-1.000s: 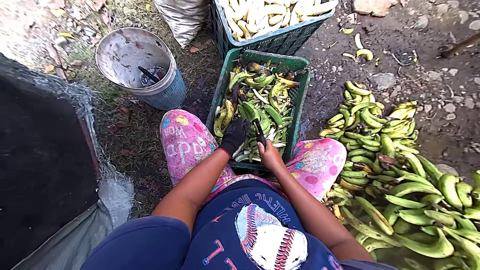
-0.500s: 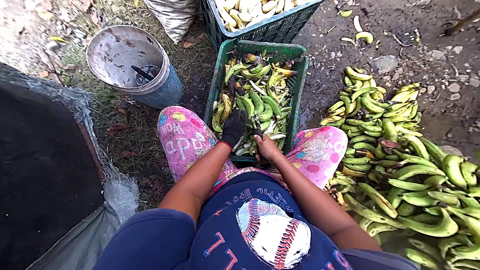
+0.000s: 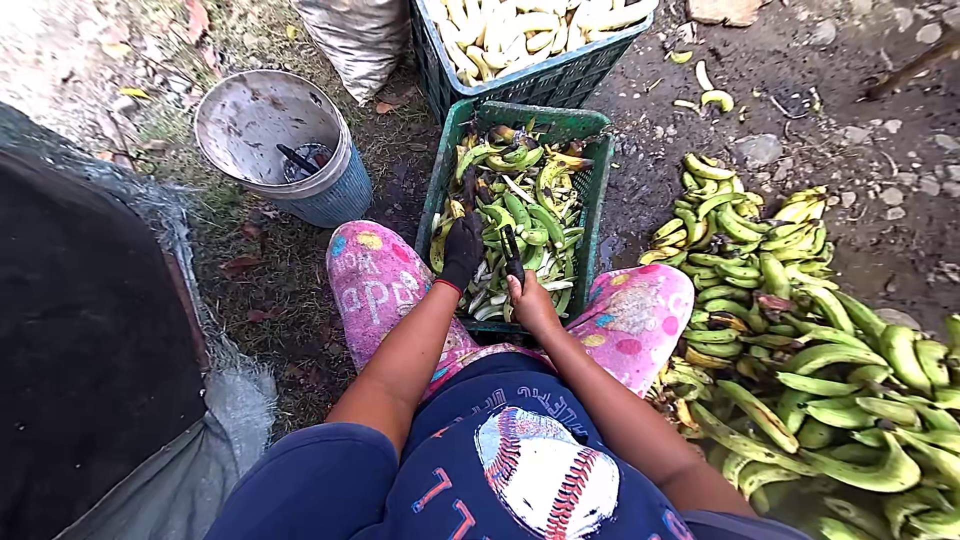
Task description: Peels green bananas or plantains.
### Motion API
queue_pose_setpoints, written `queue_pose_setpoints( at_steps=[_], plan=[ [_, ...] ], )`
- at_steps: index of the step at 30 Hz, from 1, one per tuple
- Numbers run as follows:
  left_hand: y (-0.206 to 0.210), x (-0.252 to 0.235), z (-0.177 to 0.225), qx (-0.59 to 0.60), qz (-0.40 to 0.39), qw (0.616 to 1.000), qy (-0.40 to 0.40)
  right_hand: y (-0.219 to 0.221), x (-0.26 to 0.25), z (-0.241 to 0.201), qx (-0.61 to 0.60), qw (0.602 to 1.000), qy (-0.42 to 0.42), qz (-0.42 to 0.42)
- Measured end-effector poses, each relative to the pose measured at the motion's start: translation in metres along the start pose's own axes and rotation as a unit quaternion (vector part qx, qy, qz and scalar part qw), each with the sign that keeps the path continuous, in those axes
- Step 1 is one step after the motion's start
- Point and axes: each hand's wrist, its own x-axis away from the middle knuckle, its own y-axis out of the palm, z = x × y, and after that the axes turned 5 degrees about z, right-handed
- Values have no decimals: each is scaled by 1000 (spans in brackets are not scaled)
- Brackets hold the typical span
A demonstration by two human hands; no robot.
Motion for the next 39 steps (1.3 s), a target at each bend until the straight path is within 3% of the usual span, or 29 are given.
queue_pose_setpoints(
  at_steps=[11,15,20,25,29,31,34,39],
  plan=[
    [7,-6,-7,3,-44,999,-14,7,-21,-9,49,998,-12,35],
    [8,-8,-13,137,-25,987,-82,6,-27,-4,16,997,-59,42],
    [-15,-9,-4,326,-3,939,-114,-11,-10,13,-74,996,-56,12],
    [-37,-3,10,236,-4,970,-57,-27,-6,16,-120,991,-51,16],
    [-37,18,-1,243,-26,969,-30,-27,-18,12,-91,985,-134,53],
    [-37,32,4,301,-59,951,-28,-32,-21,5,-51,980,-174,79],
    [-21,25,25,465,-100,873,-108,-45,-20,-6,9,978,-184,93],
    [-17,37,55,458,-118,875,-105,-57,-20,-3,58,973,-176,141]
  ],
)
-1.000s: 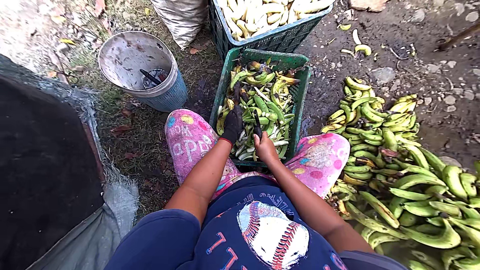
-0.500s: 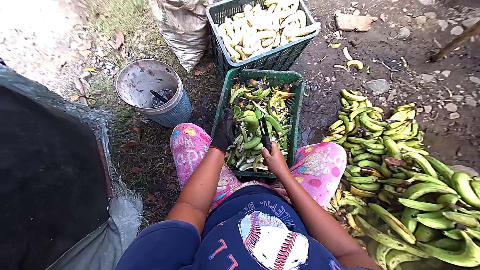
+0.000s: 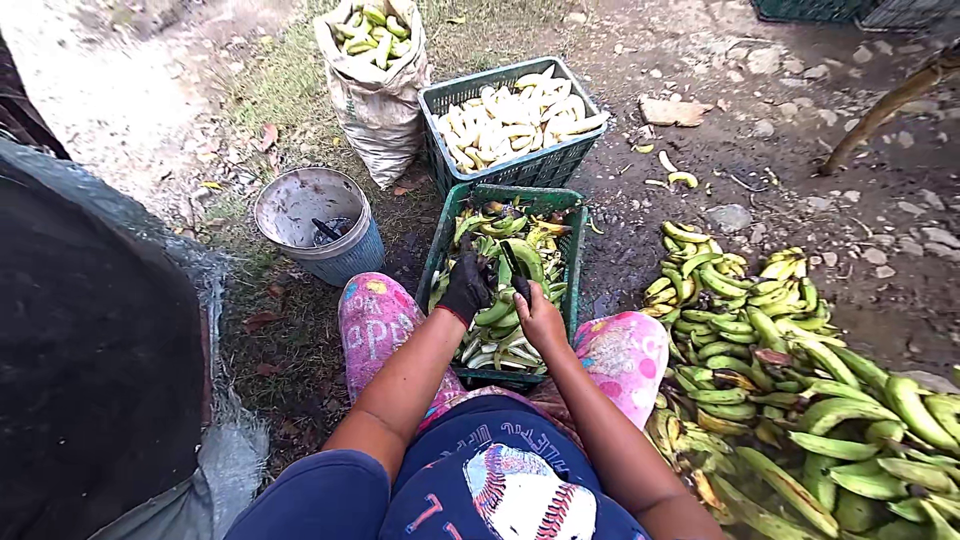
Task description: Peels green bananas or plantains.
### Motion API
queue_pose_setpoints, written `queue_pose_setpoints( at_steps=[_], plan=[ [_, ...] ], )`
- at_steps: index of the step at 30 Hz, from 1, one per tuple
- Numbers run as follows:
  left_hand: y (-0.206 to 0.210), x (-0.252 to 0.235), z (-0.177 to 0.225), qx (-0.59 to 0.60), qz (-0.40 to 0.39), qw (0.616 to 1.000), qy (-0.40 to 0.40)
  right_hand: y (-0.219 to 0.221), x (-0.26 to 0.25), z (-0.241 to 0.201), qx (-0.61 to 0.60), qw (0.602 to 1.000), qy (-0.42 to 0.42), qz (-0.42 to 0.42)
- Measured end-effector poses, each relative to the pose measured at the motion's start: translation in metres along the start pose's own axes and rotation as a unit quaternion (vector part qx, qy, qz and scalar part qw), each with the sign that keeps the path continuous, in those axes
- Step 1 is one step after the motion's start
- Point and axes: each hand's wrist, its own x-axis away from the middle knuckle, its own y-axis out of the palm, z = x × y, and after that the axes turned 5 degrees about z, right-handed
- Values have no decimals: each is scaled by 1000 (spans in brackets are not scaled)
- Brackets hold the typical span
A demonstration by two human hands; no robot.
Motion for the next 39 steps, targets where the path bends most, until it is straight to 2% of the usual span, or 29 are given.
queue_pose_setpoints(
  at_steps=[2,8,13,18,21,24,28,29,32,34,35,37,38,39],
  plan=[
    [6,-2,-2,10,-10,1000,-19,-2,2,2,12,1000,5,10],
    [7,5,-19,-112,24,993,7,0,-1,4,26,997,63,-24],
    [-2,-21,-42,-81,24,996,-17,15,-12,6,21,994,94,-55],
    [-7,-28,-54,0,27,997,-75,25,-17,8,-16,993,97,-70],
    [-10,-29,-46,29,56,995,-72,23,-9,18,-74,990,98,-67],
    [-12,-21,-21,-18,59,998,-24,14,-5,36,-159,979,117,-56],
    [8,-59,18,151,43,988,-2,1,-1,58,-254,953,165,-19],
    [8,-67,24,156,35,987,7,-2,0,62,-268,947,177,-16],
    [5,-61,31,27,101,995,5,-6,3,71,-313,924,217,-26],
    [-17,-39,10,-185,114,975,42,-16,2,72,-317,922,218,-44],
    [-31,-25,-6,-320,119,936,88,-23,0,71,-312,925,213,-53],
    [-35,-8,-28,-492,113,849,155,-42,-11,66,-287,936,190,-74],
    [-31,-5,-36,-539,92,819,174,-53,-19,64,-271,942,176,-85],
    [-25,-4,-46,-546,73,815,178,-64,-29,61,-254,950,160,-89]
  ],
)
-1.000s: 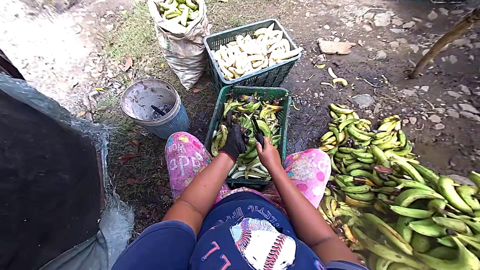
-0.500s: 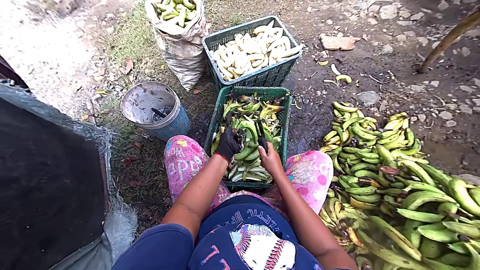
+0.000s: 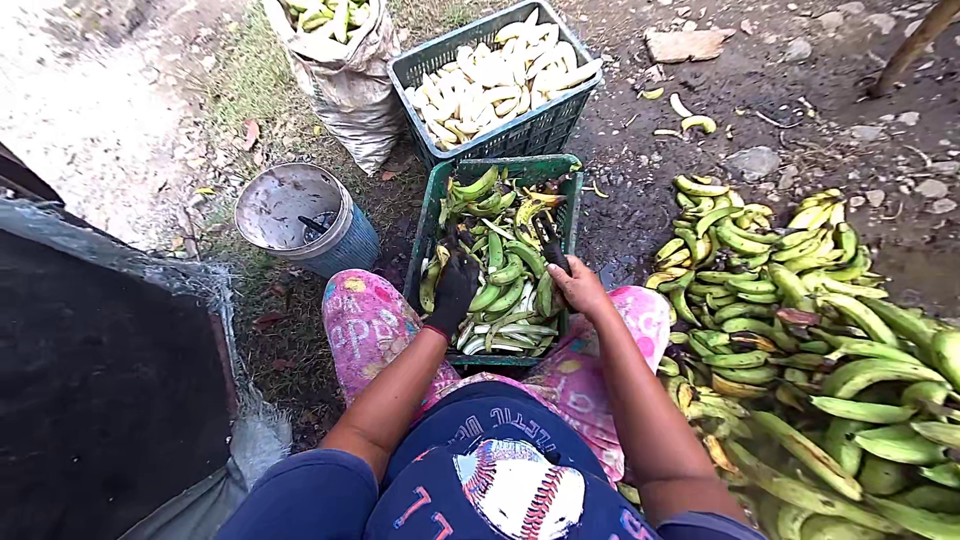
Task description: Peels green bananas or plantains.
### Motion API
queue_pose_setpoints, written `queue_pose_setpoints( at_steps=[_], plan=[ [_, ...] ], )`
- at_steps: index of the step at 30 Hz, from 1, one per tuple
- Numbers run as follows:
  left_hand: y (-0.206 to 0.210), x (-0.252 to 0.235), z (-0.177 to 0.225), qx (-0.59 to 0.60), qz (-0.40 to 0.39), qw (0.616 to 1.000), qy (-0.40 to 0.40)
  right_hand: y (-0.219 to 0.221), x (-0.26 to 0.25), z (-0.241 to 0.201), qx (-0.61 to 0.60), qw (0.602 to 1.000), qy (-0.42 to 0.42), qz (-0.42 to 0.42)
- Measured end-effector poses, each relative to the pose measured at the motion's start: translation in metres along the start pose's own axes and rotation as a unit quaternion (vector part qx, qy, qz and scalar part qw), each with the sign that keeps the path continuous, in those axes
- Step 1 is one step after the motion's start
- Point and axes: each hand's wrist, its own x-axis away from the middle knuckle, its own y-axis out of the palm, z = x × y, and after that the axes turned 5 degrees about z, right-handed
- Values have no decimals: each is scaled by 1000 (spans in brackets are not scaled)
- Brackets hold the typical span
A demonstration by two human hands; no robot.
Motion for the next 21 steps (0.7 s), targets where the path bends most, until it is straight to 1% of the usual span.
queue_pose_setpoints(
  at_steps=[2,4,6,7,9,12,14,17,19,21],
  plan=[
    [22,7,7,4,-71,996,49,-20,-16,-28,39,999,-25,-3],
    [36,18,22,-73,-165,976,119,-37,-43,-46,115,992,-43,4],
    [53,28,29,-175,-223,943,177,-49,-69,-42,257,966,-37,16],
    [62,30,32,-218,-232,926,205,-53,-79,-35,288,957,-38,14],
    [79,27,39,-281,-230,895,259,-56,-91,-13,276,960,-47,16],
    [108,12,39,-328,-232,866,296,-55,-83,14,260,964,-43,28],
    [118,-2,38,-343,-241,860,291,-57,-73,12,292,955,-29,33],
    [125,-18,40,-351,-240,852,305,-58,-74,8,252,965,-29,61],
    [121,-26,42,-343,-241,847,326,-56,-81,10,251,965,-30,67],
    [113,-29,42,-309,-240,853,345,-55,-83,8,260,964,-26,56]
  ],
)
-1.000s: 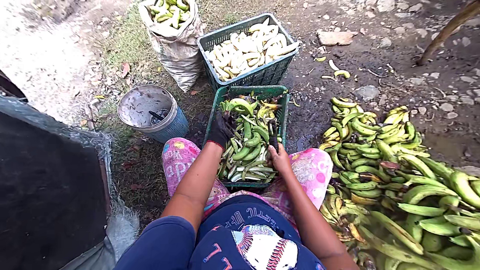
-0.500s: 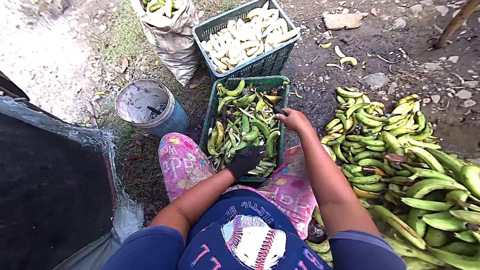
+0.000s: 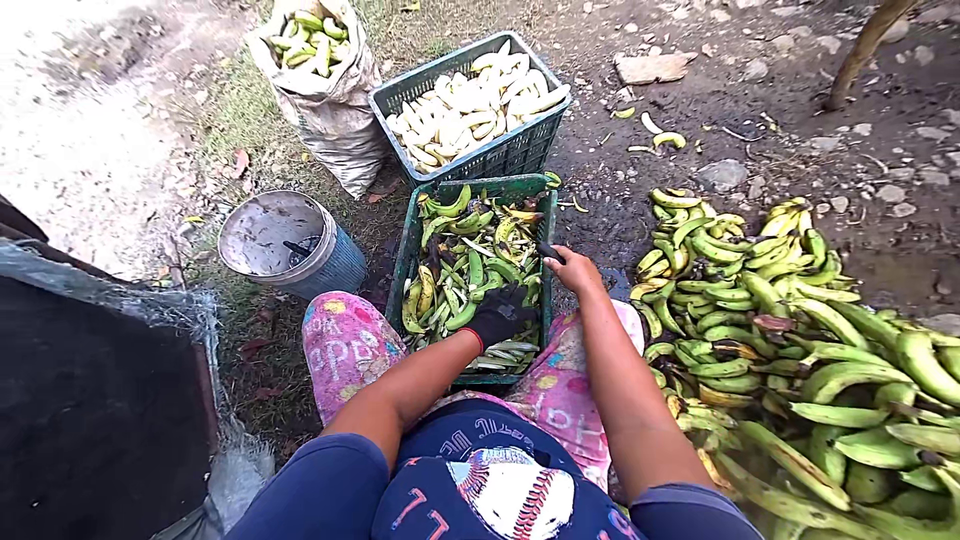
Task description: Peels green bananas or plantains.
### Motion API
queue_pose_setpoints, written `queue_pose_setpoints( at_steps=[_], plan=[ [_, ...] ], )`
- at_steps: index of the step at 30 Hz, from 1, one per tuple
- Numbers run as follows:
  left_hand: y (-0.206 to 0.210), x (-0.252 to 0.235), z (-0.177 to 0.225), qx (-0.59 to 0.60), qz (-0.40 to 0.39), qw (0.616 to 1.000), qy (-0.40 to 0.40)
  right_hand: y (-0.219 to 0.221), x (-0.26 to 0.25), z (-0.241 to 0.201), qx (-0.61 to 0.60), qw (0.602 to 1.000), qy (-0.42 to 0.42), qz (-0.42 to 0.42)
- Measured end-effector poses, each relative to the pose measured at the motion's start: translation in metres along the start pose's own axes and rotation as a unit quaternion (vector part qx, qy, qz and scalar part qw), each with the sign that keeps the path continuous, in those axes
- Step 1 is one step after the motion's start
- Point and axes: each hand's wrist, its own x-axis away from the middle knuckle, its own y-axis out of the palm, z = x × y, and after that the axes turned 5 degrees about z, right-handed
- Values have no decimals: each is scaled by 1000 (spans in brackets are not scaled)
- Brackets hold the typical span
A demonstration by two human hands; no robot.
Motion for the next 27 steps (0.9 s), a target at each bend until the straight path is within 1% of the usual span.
queue_pose_setpoints(
  at_steps=[2,3,4,5,6,7,8,10,12,13,14,15,16,17,18,19,20,21,22,23,25,26,27],
  plan=[
    [-7,10,-4,77,33,996,-1,-1,1,-3,-11,1000,-10,4],
    [-12,17,-6,148,54,987,-14,0,2,-4,-21,1000,-14,10],
    [-20,25,-8,246,71,966,-36,0,3,-4,-28,999,-15,19],
    [-28,34,-10,361,87,926,-68,1,4,-5,-26,999,-10,25],
    [-33,42,-15,475,109,867,-103,1,4,-5,-18,1000,0,25],
    [-38,50,-23,563,125,807,-129,1,5,-6,-11,1000,9,25],
    [-45,60,-33,627,142,755,-131,1,7,-6,-10,1000,17,23],
    [-68,86,-51,714,183,672,-70,3,7,-5,-22,999,22,22],
    [-88,107,-68,759,237,606,12,14,3,4,-35,998,13,53],
    [-91,113,-78,758,273,591,35,18,1,6,-38,997,11,61],
    [-90,118,-88,742,312,592,28,20,2,5,-40,997,10,62],
    [-87,120,-97,729,346,591,5,21,2,2,-38,997,9,60],
    [-84,121,-103,712,366,598,-28,23,3,-3,-35,998,6,58],
    [-85,123,-103,708,373,596,-67,26,5,-8,-32,998,0,57],
    [-90,123,-98,717,375,575,-114,31,8,-14,-28,998,-8,58],
    [-96,125,-93,719,373,566,-151,37,12,-20,-29,998,-16,62],
    [-99,129,-92,717,369,567,-168,43,18,-25,-33,997,-24,63],
    [-100,130,-96,712,364,577,-168,50,22,-30,-43,997,-33,61],
    [-99,128,-101,710,361,585,-152,54,26,-34,-56,996,-44,55],
    [-97,124,-106,717,358,583,-135,57,32,-38,-68,995,-53,43],
    [-87,112,-117,741,349,562,-113,63,45,-49,-103,992,-67,21],
    [-79,103,-123,742,344,564,-118,68,50,-55,-122,989,-77,12],
    [-73,98,-123,734,337,573,-138,73,55,-61,-135,987,-91,5]
  ],
)
